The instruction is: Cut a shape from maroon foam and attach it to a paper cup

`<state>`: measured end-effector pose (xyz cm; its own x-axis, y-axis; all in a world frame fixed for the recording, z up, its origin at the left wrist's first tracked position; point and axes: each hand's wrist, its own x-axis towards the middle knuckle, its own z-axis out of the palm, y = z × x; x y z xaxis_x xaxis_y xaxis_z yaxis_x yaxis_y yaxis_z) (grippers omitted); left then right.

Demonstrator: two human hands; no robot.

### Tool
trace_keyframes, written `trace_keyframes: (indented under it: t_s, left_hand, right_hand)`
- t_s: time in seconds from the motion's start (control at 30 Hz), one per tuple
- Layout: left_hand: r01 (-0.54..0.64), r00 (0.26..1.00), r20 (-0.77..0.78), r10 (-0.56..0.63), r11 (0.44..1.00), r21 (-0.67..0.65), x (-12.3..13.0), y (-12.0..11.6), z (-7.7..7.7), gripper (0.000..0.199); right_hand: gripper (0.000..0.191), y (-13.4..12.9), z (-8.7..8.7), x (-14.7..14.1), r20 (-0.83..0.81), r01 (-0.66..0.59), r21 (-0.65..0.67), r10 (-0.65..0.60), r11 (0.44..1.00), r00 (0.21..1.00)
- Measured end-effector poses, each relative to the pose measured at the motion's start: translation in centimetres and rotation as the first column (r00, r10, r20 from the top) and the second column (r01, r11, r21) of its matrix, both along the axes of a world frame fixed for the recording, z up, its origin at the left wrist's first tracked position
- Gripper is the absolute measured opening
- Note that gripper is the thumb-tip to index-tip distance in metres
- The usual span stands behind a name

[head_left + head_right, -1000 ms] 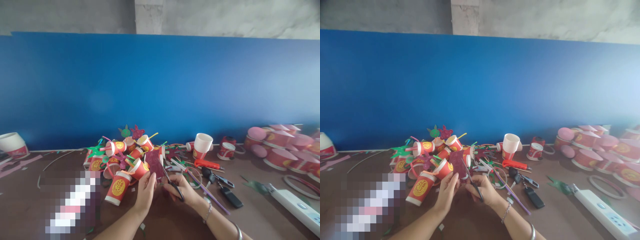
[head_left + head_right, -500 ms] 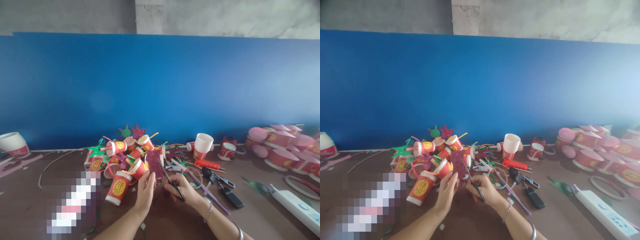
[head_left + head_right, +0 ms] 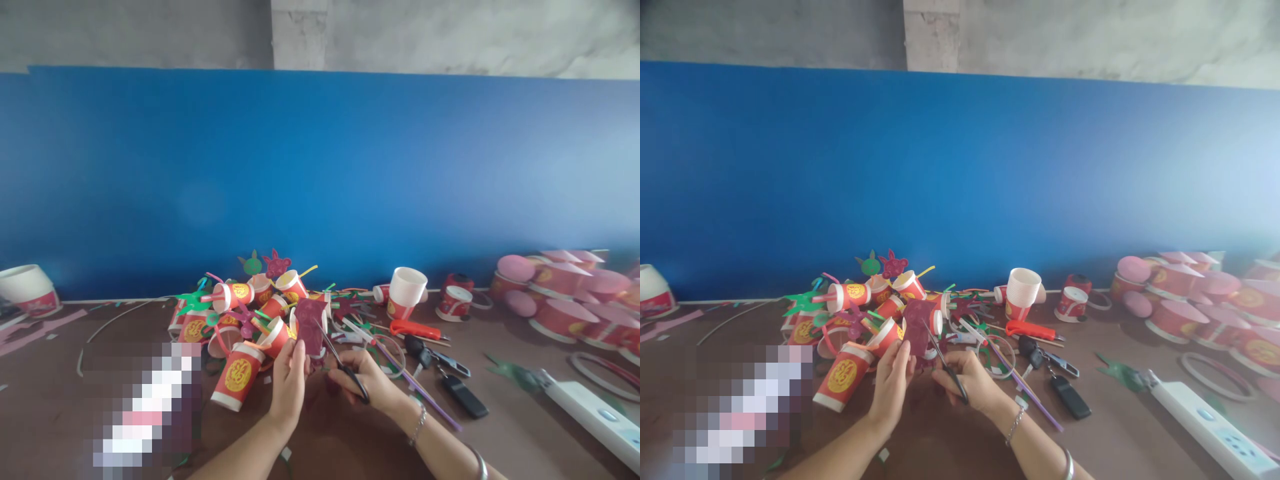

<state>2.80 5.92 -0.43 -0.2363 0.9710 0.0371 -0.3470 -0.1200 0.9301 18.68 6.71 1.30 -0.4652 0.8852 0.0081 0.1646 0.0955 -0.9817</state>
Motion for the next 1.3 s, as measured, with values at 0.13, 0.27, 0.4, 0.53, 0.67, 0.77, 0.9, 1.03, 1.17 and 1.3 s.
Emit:
trace_keyframes:
  t_s: [0.13,0.27,0.4,0.53,0.67,0.77,0.9,1.03,1.17,1.3]
  left_hand:
    - [-0.031,0.999,0.009,0.031,0.999,0.024,0.0,-0.2,0.5,0.037]
    - [-0.020,1.000,0.022,0.020,1.000,-0.012,-0.1,-0.4,0.9,0.039]
    - [0.162,0.979,-0.115,-0.168,0.985,-0.060,0.1,-0.5,1.0,0.045]
    - [0.239,0.957,-0.162,-0.241,0.970,-0.034,0.3,-0.6,1.6,0.053]
    - [0.282,0.952,-0.109,-0.287,0.957,-0.060,0.4,-0.9,2.3,0.054]
    - [0.343,0.930,-0.108,-0.351,0.935,-0.087,0.4,-1.1,2.4,0.056]
    - [0.390,0.907,-0.139,-0.399,0.917,-0.088,0.3,-1.0,2.1,0.056]
    - [0.388,0.903,-0.170,-0.395,0.919,-0.072,0.2,-0.8,1.4,0.055]
    - [0.355,0.914,-0.187,-0.360,0.933,-0.062,0.1,-0.5,0.7,0.052]
    - [0.300,0.943,-0.146,-0.299,0.954,-0.021,0.2,-0.5,0.9,0.045]
  right_hand:
    - [0.039,-0.1,0.2,-0.1,0.020,0.008,-0.017,-0.008,1.000,1.000]
    - [0.040,-0.2,0.3,-0.3,0.003,0.001,-0.017,-0.001,1.000,1.000]
    - [0.038,-0.3,0.3,-0.3,-0.019,-0.014,-0.008,0.013,1.000,1.000]
    - [0.038,-0.4,0.4,-0.3,-0.017,-0.042,-0.013,0.042,0.999,0.999]
    - [0.038,-0.2,0.4,-0.1,-0.042,-0.057,-0.036,0.055,0.998,0.998]
    - [0.038,-0.1,0.5,0.1,-0.073,-0.068,-0.065,0.063,0.996,0.995]
    - [0.037,0.0,0.6,0.4,-0.089,-0.073,-0.075,0.066,0.995,0.994]
    - [0.038,0.0,0.7,0.4,-0.099,-0.070,-0.079,0.062,0.994,0.993]
    - [0.040,0.0,0.8,0.6,-0.073,-0.078,-0.068,0.073,0.995,0.995]
    - [0.037,0.0,1.0,0.8,-0.036,-0.095,-0.065,0.093,0.993,0.995]
